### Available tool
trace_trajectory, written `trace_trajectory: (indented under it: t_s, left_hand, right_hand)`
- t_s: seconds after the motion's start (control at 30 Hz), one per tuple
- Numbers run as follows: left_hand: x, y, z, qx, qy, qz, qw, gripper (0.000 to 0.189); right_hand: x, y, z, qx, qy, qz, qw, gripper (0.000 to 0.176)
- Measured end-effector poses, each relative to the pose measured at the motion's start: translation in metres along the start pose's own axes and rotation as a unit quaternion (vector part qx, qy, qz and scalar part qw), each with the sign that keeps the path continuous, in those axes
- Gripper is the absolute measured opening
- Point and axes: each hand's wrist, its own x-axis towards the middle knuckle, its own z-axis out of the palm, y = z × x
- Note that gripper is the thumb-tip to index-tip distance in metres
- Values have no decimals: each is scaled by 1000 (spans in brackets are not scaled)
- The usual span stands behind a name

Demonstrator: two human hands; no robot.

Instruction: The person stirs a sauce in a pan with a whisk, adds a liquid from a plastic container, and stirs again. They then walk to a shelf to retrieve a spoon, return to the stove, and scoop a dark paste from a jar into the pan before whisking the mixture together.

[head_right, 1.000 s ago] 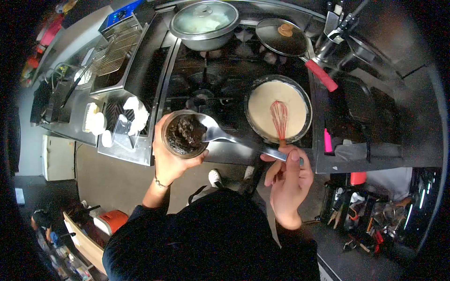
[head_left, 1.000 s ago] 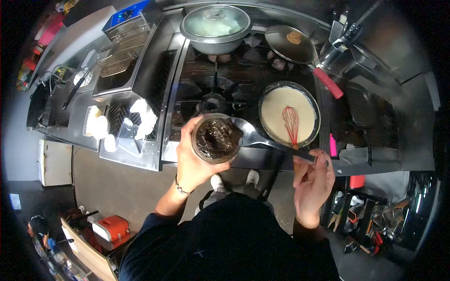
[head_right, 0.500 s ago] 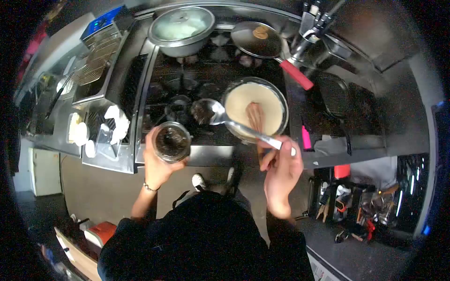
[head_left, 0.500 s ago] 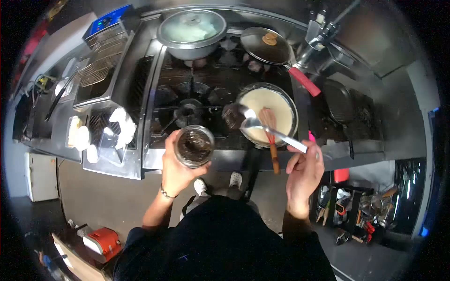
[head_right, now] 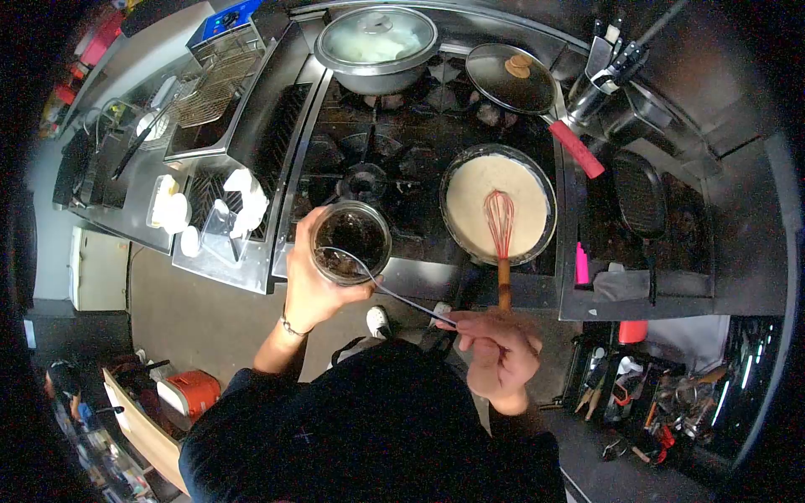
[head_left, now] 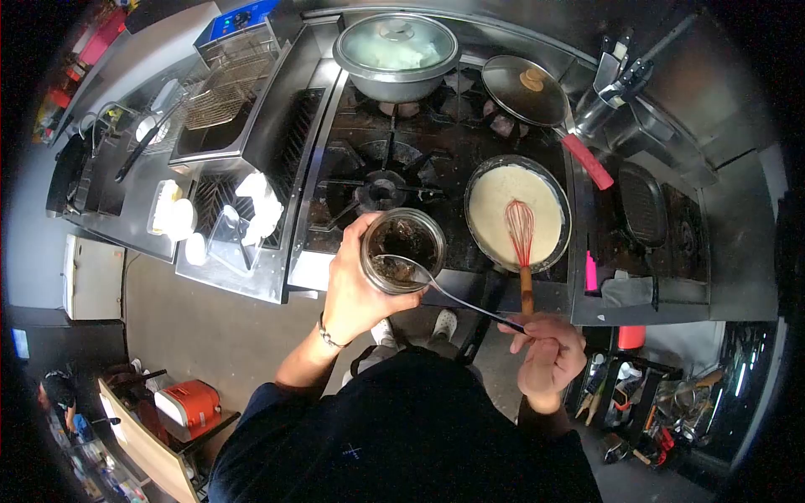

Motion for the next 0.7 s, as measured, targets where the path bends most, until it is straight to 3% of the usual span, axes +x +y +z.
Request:
trace_trajectory:
  t_s: [0.07, 0.13, 0.17, 0.23, 0.37, 0.47, 0.53, 0.6, 0.7]
  left_hand:
    - [-1, -4, 1, 7, -26, -23, 999, 96]
    - [-1, -5, 2, 5, -24, -14, 1000, 92]
    - [0, -5, 3, 4, -22, -5, 1000, 88]
    - [0, -8, 5, 7, -26, -7, 1000, 88]
    - [-1, -13, 8, 17, -42, -18, 999, 88]
    - [-4, -18, 9, -11, -40, -34, 999, 88]
    - [-6, -19, 8, -4, -34, -19, 999, 88]
    - [-7, -19, 6, 9, -31, -14, 999, 89]
    - [-9, -25, 6, 20, -25, -9, 999, 89]
  right_hand:
    - [0, -1, 5, 9, -5, -1, 1000, 27]
    - [-2, 0, 11, 70, 101, 58, 991, 24]
    - [-2, 0, 11, 69, 100, 57, 991, 24]
    - [0, 1, 12, 101, 158, 131, 973, 27]
    - [10, 8, 7, 136, 185, 240, 943, 31]
    - [16, 15, -6, 130, 256, 207, 935, 31]
    - [19, 26, -18, 38, 271, 112, 955, 26]
    - [13, 55, -33, -157, 252, 11, 955, 22]
    - [21, 99, -40, -438, 54, -50, 896, 17]
